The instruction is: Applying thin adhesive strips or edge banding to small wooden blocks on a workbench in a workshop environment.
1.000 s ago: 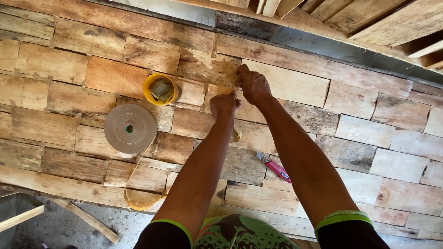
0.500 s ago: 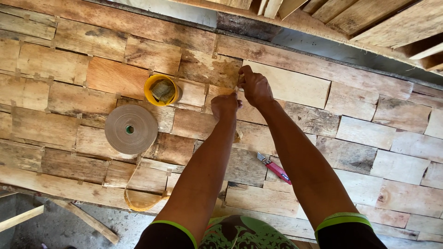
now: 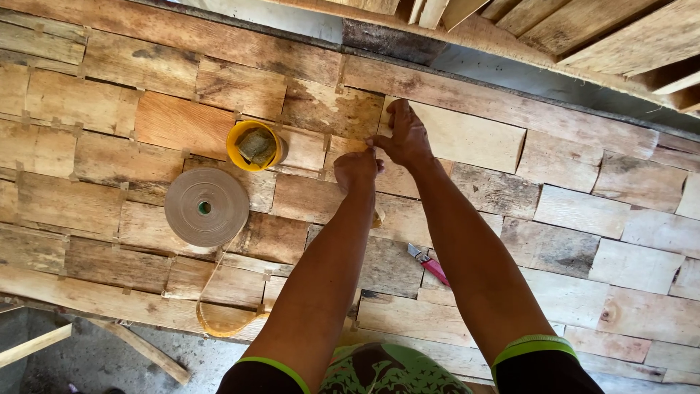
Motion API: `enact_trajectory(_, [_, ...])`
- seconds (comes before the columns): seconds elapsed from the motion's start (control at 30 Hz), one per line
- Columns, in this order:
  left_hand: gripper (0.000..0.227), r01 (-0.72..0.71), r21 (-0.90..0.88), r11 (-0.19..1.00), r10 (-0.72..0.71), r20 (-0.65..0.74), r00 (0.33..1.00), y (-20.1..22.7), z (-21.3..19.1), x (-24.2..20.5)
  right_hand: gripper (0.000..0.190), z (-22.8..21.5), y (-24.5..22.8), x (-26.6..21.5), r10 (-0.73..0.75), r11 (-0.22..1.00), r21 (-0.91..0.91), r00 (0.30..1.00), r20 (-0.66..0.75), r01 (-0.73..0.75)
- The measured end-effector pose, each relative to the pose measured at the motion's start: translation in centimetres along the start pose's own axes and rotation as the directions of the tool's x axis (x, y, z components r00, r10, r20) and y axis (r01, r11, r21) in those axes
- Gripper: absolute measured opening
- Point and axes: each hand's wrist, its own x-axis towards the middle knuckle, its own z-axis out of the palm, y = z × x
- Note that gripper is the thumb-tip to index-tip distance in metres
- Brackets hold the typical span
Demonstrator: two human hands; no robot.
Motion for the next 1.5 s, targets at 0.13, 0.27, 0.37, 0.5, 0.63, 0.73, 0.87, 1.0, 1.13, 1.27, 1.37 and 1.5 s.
enact_trajectory(0.13, [0.035, 0.004, 0.005, 1.0, -0.004, -0.012, 1.0, 0.3, -0.2, -0.6, 0.075, -0.3, 0.1, 0.6, 0.042, 0.999, -0.003, 0.998, 0.049, -0.042])
enact_trajectory(0.27, [0.04, 0.017, 0.074, 0.997, -0.016, -0.012, 1.0, 1.3, -0.5, -1.7, 0.072, -0.1, -0.1, 1.2, 0.124, 0.992, -0.012, 0.99, 0.069, -0.123])
enact_trajectory(0.37, [0.04, 0.025, 0.098, 0.995, -0.024, -0.015, 1.0, 0.8, -0.7, -1.9, 0.071, -0.3, -1.0, 1.1, 0.193, 0.981, -0.033, 0.979, 0.072, -0.191])
enact_trajectory(0.5, [0.035, 0.006, 0.075, 0.997, -0.006, -0.011, 1.0, 0.6, -0.3, -1.2, 0.061, 0.9, 1.7, 1.7, 0.21, 0.977, 0.025, 0.978, -0.002, -0.21])
enact_trajectory(0.63, [0.034, 0.01, 0.094, 0.996, -0.009, -0.015, 1.0, 0.9, -0.4, -1.3, 0.056, 1.0, 2.2, 1.2, 0.093, 0.995, 0.033, 0.993, -0.076, -0.091])
enact_trajectory(0.73, [0.039, 0.021, 0.13, 0.991, -0.019, -0.021, 1.0, 1.4, -0.5, -2.0, 0.064, -0.3, -0.1, 0.9, 0.093, 0.989, 0.116, 0.996, 0.002, -0.092])
enact_trajectory(0.87, [0.038, 0.0, 0.139, 0.99, 0.006, -0.041, 0.999, 0.4, -0.1, -1.0, 0.069, -0.1, 0.3, 0.9, 0.151, 0.988, 0.004, 0.987, 0.053, -0.152])
enact_trajectory(1.0, [0.039, -0.007, 0.134, 0.991, 0.01, -0.021, 1.0, 0.8, -0.1, -1.0, 0.063, -0.1, 1.6, 1.1, 0.107, 0.994, -0.004, 0.987, 0.12, -0.107])
enact_trajectory(1.13, [0.033, -0.014, 0.058, 0.998, 0.014, -0.013, 1.0, 0.4, -0.4, -0.9, 0.068, -0.5, 0.0, 0.4, 0.114, 0.992, 0.032, 0.989, 0.098, -0.118])
enact_trajectory(1.27, [0.029, 0.039, -0.103, 0.994, -0.035, 0.041, 0.999, 1.4, -0.7, -1.0, 0.071, -0.2, 0.8, 0.7, 0.062, 0.998, -0.012, 0.994, 0.087, -0.061])
enact_trajectory(1.37, [0.028, 0.084, -0.186, 0.979, -0.073, 0.062, 0.995, 1.4, -1.1, -1.0, 0.069, -0.3, 1.1, 0.7, 0.064, 0.997, -0.044, 0.991, 0.117, -0.06])
enact_trajectory(1.5, [0.023, 0.041, -0.415, 0.909, 0.027, 0.156, 0.987, -1.3, -1.1, 1.7, 0.072, -1.4, -1.4, 0.2, 0.154, 0.988, -0.013, 0.975, 0.162, -0.154])
